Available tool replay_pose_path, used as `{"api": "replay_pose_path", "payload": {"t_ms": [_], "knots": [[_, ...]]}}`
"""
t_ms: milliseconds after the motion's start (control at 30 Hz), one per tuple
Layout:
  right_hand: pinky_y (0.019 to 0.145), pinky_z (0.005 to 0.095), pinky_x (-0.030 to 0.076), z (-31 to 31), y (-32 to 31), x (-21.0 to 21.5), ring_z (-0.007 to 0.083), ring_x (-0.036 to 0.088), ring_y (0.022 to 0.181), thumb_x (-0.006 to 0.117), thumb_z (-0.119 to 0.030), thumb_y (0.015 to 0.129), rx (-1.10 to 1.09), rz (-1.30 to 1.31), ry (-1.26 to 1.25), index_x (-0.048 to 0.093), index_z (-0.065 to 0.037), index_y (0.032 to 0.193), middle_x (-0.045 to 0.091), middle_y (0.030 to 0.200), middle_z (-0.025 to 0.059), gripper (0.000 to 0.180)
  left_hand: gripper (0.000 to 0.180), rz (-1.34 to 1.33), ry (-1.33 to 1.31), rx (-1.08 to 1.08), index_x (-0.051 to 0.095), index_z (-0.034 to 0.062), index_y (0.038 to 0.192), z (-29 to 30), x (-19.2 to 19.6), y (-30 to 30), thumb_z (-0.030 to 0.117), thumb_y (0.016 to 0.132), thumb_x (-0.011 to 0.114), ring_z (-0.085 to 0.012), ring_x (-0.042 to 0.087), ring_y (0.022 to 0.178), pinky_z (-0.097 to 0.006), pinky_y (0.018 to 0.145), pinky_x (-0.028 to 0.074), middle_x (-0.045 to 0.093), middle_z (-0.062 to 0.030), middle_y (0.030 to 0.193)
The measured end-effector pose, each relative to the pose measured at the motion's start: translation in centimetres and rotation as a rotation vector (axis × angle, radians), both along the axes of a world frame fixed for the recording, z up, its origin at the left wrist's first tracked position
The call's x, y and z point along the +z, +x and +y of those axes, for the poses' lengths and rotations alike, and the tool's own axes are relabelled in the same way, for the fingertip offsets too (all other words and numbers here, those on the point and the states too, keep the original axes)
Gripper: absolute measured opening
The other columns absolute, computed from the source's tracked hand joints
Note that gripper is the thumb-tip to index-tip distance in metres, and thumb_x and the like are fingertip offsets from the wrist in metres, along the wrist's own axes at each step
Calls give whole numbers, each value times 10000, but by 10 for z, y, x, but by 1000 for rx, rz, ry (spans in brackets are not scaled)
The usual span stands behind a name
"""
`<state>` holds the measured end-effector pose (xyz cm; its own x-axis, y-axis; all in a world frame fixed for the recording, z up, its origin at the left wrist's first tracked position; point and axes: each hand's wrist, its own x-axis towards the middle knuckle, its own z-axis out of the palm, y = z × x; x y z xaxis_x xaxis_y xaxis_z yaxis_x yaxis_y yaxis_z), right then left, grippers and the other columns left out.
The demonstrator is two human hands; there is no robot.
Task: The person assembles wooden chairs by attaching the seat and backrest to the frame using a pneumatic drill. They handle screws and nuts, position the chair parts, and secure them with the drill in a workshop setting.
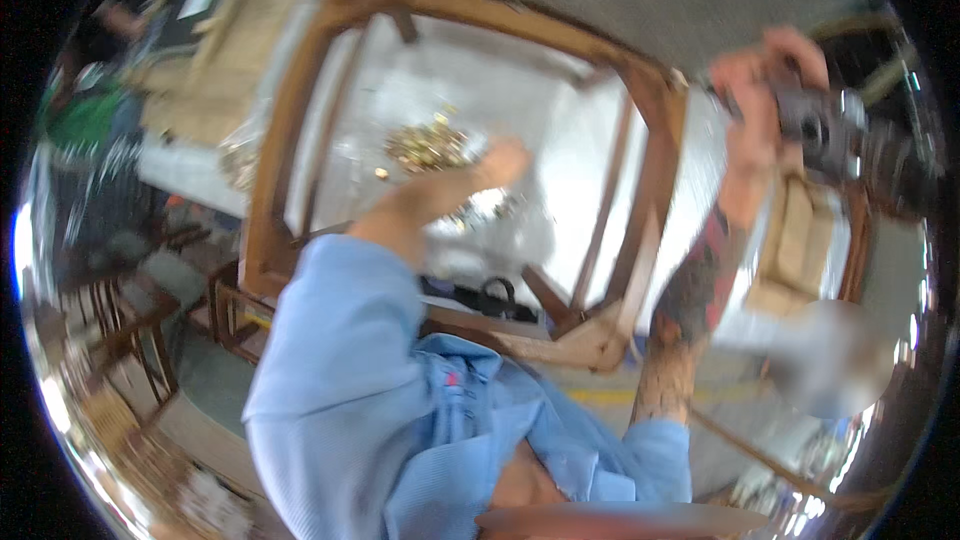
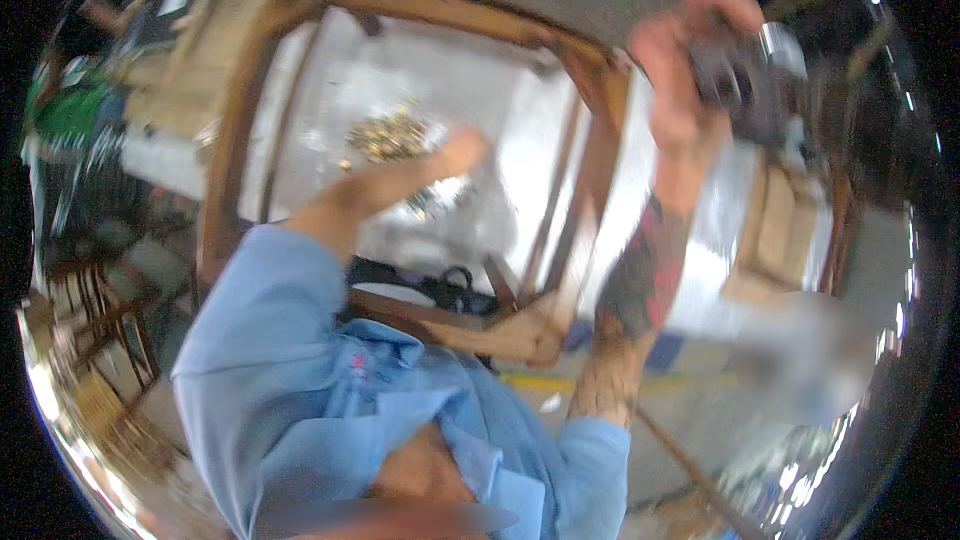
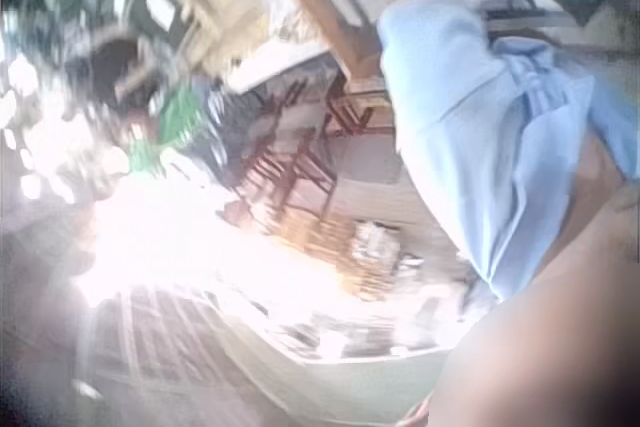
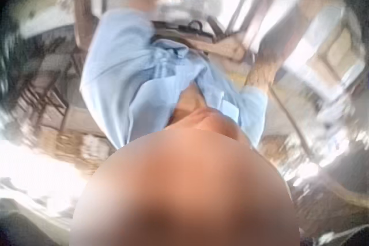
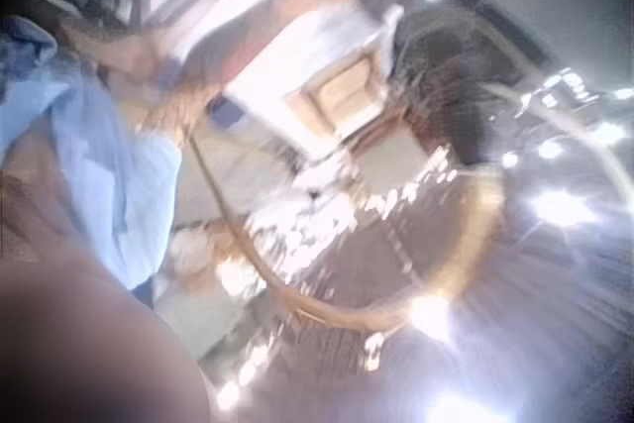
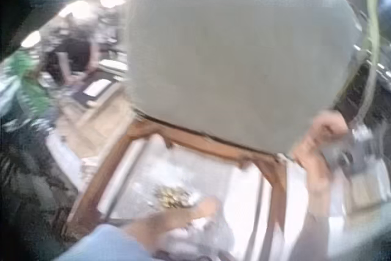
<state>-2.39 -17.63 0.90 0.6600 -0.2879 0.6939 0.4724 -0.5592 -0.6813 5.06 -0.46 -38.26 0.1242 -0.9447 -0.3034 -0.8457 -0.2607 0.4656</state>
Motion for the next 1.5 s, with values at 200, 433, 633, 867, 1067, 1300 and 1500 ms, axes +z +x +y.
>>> {"api": "replay_pose_path", "payload": {"t_ms": [200, 433, 633, 867, 1067, 1300, 1500], "knots": [[639, 305, 483, -6, -15, -7, 161, 552, 636, 548, -74, 792, -40, -23, 86, 469, -24, 1142, 597, 700, 99, 363, 151, -79, 53, 74, 709, 56, 889, -20, -17, -29, 85, 792, 596, -321, 685, 958, -441, 847, 559, 708, -149, 914], [651, 307, 476, -12, -25, 5, 171, 548, 607, 629, -123, 735, -308, -94, -132, 546, -29, 939, 584, 692, 71, 240, 168, -42, -292, 155, 719, 2, 819, -50, 94, 58, 69, 795, 567, -403, 688, 826, -443, 694, 568, 711, -208, 905], [610, 404, 361, 63, -78, 98, 178, 438, 608, 561, -256, 693, 290, -463, 11, 455, -81, 1028, 427, 672, 44, 392, 310, 886, -483, 510, 692, -26, 770, 25, 277, 76, 234, 935, 658, -177, 626, 619, -342, 541, 509, 663, -86, 714], [637, 415, 407, 99, -77, 115, 172, 480, 622, 639, -305, 741, 550, -363, -80, 449, -142, 1128, 497, 744, 8, 460, 292, 1661, -692, 577, 562, 55, 898, 85, 381, 37, 326, 1001, 593, -97, 461, 667, -275, 629, 430, 517, -1, 773], [650, 412, 404, 111, -75, 124, 174, 473, 623, 559, -299, 710, 576, -248, -156, 490, -136, 1160, 492, 739, 12, 484, 336, 1767, -654, 570, 532, 97, 793, 81, 405, 17, 354, 999, 593, -75, 417, 640, -257, 630, 418, 495, 24, 747], [613, 416, 420, 131, -71, 118, 178, 498, 594, 572, -274, 727, 554, -255, -149, 489, -124, 1159, 502, 713, 27, 464, 353, 1828, -697, 586, 564, 85, 776, 91, 409, 7, 363, 990, 603, -76, 447, 632, -247, 633, 428, 501, 24, 710], [576, 403, 450, 142, -59, 111, 179, 526, 582, 628, -291, 767, 555, -301, -134, 471, -119, 1162, 520, 716, 36, 459, 334, 1916, -742, 665, 568, 75, 806, 97, 404, 7, 351, 990, 605, -76, 462, 639, -251, 638, 436, 520, 19, 731]]}}
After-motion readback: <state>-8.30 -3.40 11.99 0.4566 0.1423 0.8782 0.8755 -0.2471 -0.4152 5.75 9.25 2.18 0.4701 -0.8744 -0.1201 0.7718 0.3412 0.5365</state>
